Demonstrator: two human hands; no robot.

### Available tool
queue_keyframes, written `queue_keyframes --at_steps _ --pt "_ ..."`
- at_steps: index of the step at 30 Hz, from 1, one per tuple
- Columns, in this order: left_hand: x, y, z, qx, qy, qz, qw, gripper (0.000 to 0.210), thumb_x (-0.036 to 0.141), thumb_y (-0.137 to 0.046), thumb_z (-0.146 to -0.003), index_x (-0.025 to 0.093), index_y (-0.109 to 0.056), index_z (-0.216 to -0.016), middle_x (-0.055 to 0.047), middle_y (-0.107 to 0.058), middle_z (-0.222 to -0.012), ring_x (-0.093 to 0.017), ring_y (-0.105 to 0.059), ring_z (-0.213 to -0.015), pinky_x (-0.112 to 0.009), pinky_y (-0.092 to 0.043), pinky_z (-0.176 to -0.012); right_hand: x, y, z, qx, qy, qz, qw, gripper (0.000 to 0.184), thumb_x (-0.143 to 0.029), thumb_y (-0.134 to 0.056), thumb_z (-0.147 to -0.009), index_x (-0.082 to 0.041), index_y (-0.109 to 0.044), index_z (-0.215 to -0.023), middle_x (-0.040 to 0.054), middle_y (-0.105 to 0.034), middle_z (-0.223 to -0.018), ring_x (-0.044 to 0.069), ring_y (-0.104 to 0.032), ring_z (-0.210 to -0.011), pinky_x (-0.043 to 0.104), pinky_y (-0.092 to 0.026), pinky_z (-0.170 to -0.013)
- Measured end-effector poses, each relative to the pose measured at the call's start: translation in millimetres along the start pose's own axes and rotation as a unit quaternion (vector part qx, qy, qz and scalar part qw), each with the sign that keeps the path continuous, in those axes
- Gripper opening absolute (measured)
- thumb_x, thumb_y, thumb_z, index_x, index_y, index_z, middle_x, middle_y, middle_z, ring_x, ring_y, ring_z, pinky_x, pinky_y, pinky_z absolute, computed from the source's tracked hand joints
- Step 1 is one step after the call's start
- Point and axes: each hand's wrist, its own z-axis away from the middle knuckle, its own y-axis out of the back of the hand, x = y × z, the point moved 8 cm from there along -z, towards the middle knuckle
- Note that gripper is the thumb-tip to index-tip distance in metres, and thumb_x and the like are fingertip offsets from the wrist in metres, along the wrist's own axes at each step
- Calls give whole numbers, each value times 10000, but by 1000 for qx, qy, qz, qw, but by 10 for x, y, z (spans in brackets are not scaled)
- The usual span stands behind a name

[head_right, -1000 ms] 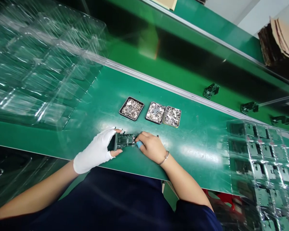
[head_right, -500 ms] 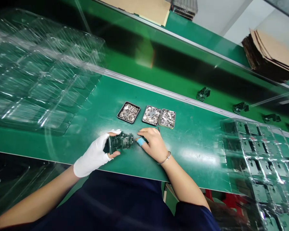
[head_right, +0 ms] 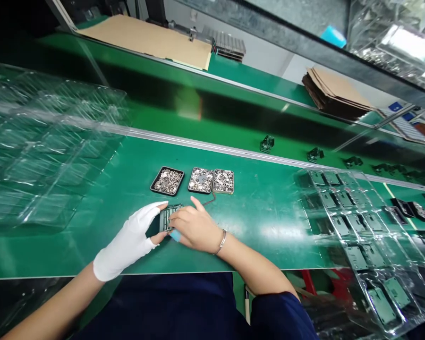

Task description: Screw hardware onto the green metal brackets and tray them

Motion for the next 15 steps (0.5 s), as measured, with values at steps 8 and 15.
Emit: queue_keyframes --at_steps 8,15 --pt "19 11 26 -40 11 2 999 522 346 -563 -825 163 -428 -1294 -144 -556 -1266 -294 -551 -1158 -456 -491 -953 1572 676 483 0 -351 145 925 340 -3 -440 -798 -166 -643 -1017 85 -632 -972 205 -557 -929 295 -428 -816" --pt "5 -8 72 -57 18 15 998 575 417 -559 -838 172 -383 -1327 -141 -534 -1296 -287 -534 -1183 -440 -475 -978 1708 545 476 -40 -344 181 920 278 -43 -473 -812 -187 -664 -955 91 -609 -939 220 -531 -889 299 -394 -772"
